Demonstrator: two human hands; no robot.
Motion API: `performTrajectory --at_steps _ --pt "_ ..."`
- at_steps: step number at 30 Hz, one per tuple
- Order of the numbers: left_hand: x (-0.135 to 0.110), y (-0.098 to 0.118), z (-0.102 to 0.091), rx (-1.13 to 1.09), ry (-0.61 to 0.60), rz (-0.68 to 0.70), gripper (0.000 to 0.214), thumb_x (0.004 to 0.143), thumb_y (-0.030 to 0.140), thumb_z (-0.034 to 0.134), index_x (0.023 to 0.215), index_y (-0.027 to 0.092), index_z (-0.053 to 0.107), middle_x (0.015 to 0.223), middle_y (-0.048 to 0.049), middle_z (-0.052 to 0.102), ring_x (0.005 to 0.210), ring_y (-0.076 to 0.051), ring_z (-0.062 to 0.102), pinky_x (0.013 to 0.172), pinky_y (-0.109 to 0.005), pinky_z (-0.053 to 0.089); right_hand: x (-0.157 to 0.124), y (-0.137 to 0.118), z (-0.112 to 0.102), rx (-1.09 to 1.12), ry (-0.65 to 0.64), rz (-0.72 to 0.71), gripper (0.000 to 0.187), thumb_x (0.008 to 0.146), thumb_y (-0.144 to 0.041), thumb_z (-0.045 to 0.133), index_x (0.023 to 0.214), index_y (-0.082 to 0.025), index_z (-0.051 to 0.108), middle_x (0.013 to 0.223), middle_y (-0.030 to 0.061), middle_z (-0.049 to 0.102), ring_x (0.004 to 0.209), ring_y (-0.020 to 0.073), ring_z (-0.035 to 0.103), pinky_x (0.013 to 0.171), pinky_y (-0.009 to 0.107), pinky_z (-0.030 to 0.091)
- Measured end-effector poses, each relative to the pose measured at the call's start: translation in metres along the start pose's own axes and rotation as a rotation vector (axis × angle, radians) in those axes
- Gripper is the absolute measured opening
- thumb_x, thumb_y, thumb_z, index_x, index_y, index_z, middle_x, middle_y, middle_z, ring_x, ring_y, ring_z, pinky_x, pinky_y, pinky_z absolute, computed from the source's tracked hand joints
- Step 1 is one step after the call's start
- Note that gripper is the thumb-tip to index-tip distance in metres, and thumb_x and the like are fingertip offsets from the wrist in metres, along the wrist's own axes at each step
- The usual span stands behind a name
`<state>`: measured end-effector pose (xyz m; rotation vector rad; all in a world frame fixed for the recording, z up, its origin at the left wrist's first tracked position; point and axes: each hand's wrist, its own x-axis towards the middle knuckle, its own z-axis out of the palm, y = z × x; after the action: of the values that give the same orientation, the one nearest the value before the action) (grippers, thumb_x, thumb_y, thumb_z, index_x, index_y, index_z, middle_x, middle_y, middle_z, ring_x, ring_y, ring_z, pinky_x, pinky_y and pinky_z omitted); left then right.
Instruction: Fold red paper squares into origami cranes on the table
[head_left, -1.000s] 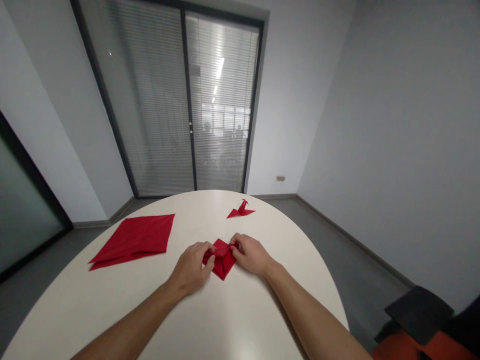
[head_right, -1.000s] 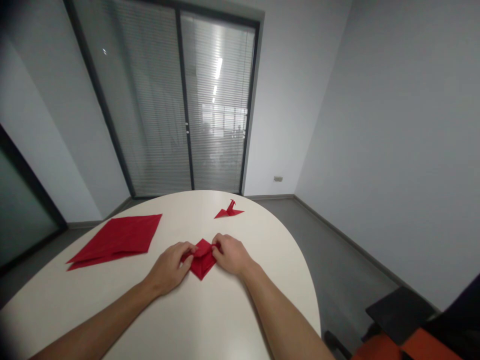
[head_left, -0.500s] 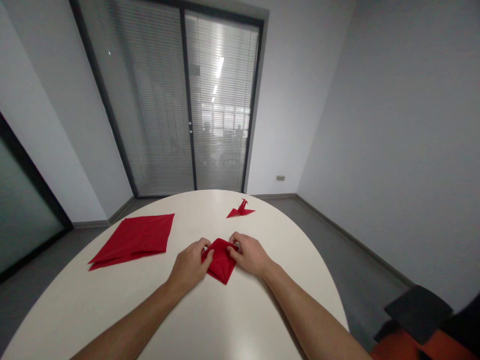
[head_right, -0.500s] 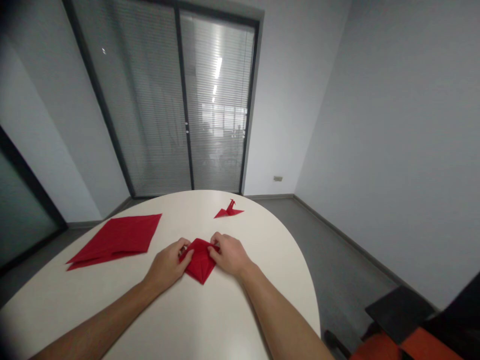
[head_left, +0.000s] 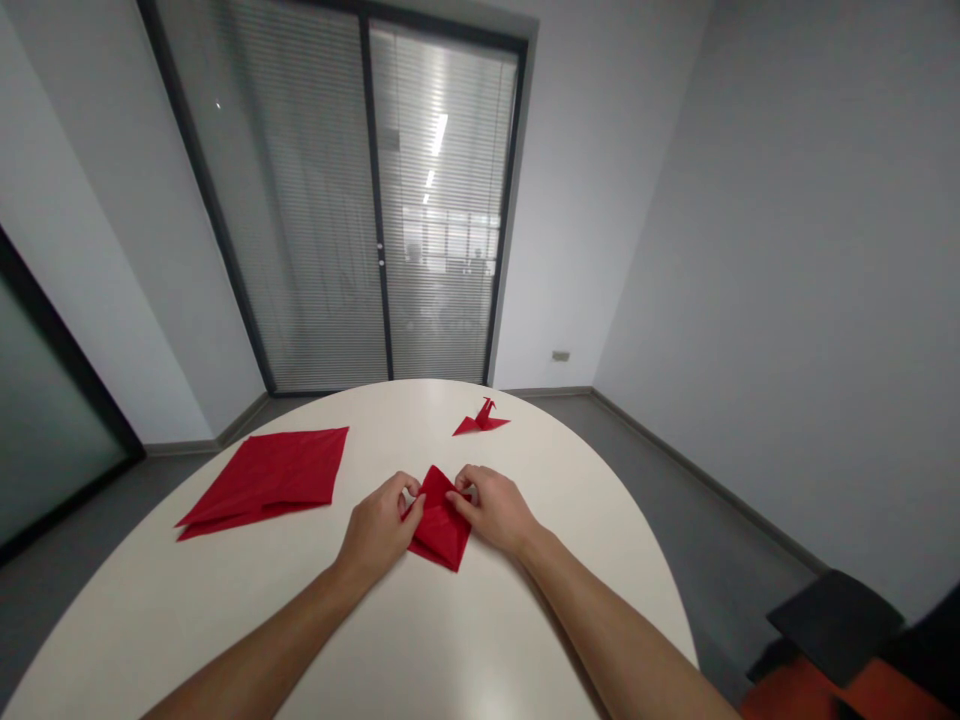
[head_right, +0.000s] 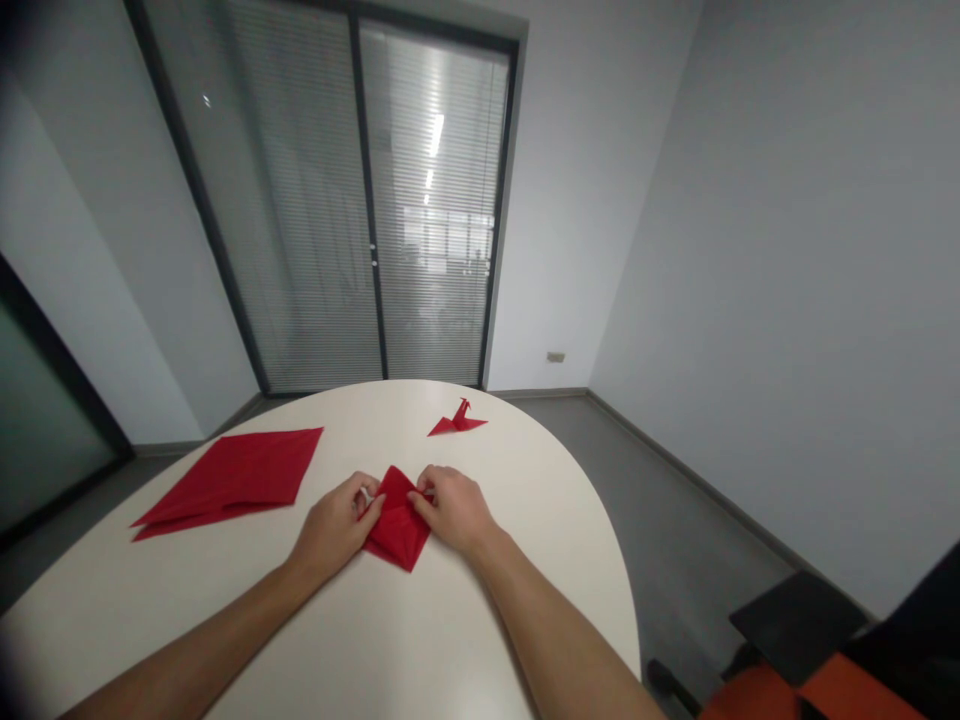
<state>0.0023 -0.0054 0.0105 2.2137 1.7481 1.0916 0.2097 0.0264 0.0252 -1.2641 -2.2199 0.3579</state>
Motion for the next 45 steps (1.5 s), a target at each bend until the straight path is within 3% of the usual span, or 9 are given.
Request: performTrajectory --at_steps 9,15,24,28,32,38,45 --pt "0.002 0.003 -0.001 -0.074 -0.04 -0.045 0.011 0.09 0.035 0.054 0.091 0.024 0.058 0.072 0.0033 0.058 0.066 -0.017 0.058 0.066 -0.028 0.041 0.0 -0.003 0.002 0.056 0.004 -0.007 0.005 0.089 -0.026 0.063 0.09 -0.022 0.062 0.085 0.0003 0.067 0.074 0.0145 0.057 0.067 0.025 0.037" --pt "0.002 0.003 -0.002 -0.104 -0.056 -0.086 0.022 0.096 0.038 0.044 0.096 0.024 0.06 0.073 0.0024 0.061 0.065 -0.017 0.058 0.064 -0.028 0.04 -0.001 -0.003 0.002 0.073 -0.006 0.012 0.013 0.089 -0.027 0.063 0.102 -0.024 0.062 0.091 0.0003 0.071 0.075 0.0148 0.06 0.069 0.025 0.039" --pt "0.003 -0.003 0.002 -0.156 -0.058 -0.163 0.02 0.095 0.039 0.046 0.098 0.024 0.059 0.069 0.0024 0.064 0.064 -0.018 0.062 0.062 -0.027 0.041 -0.003 -0.002 0.002 0.069 0.006 -0.009 0.01 0.087 -0.023 0.062 0.097 -0.024 0.061 0.088 -0.0012 0.069 0.073 0.0144 0.06 0.068 0.025 0.039" --pt "0.004 -0.003 0.002 -0.196 -0.063 -0.162 0.023 0.096 0.042 0.046 0.104 0.024 0.058 0.08 -0.0002 0.071 0.071 -0.019 0.067 0.066 -0.028 0.045 -0.003 -0.004 0.002 0.069 0.024 -0.03 0.009 0.087 -0.024 0.063 0.095 -0.024 0.061 0.089 -0.0007 0.069 0.075 0.0154 0.061 0.07 0.027 0.042" --pt "0.002 -0.001 0.002 -0.187 -0.061 -0.095 0.024 0.095 0.038 0.05 0.112 0.025 0.057 0.094 -0.0016 0.072 0.078 -0.019 0.068 0.07 -0.028 0.048 -0.002 -0.007 0.001 0.102 0.053 -0.032 0.014 0.09 -0.026 0.06 0.104 -0.024 0.062 0.09 0.0002 0.07 0.076 0.016 0.062 0.072 0.028 0.045" --pt "-0.001 0.004 0.0 -0.117 -0.058 0.063 0.022 0.095 0.032 0.051 0.114 0.025 0.058 0.097 -0.0012 0.071 0.085 -0.019 0.068 0.077 -0.03 0.05 -0.001 -0.009 -0.005 0.185 0.166 -0.132 0.033 0.093 -0.023 0.057 0.126 -0.026 0.059 0.113 0.0043 0.067 0.09 0.0167 0.064 0.082 0.03 0.051" --pt "-0.002 0.004 -0.003 -0.068 -0.044 0.215 0.023 0.095 0.028 0.051 0.117 0.024 0.059 0.108 -0.0032 0.071 0.094 -0.02 0.067 0.085 -0.033 0.052 -0.001 -0.014 -0.012 0.183 0.215 -0.261 0.032 0.095 -0.019 0.052 0.125 -0.026 0.06 0.11 0.0052 0.067 0.098 0.0188 0.063 0.091 0.035 0.051"
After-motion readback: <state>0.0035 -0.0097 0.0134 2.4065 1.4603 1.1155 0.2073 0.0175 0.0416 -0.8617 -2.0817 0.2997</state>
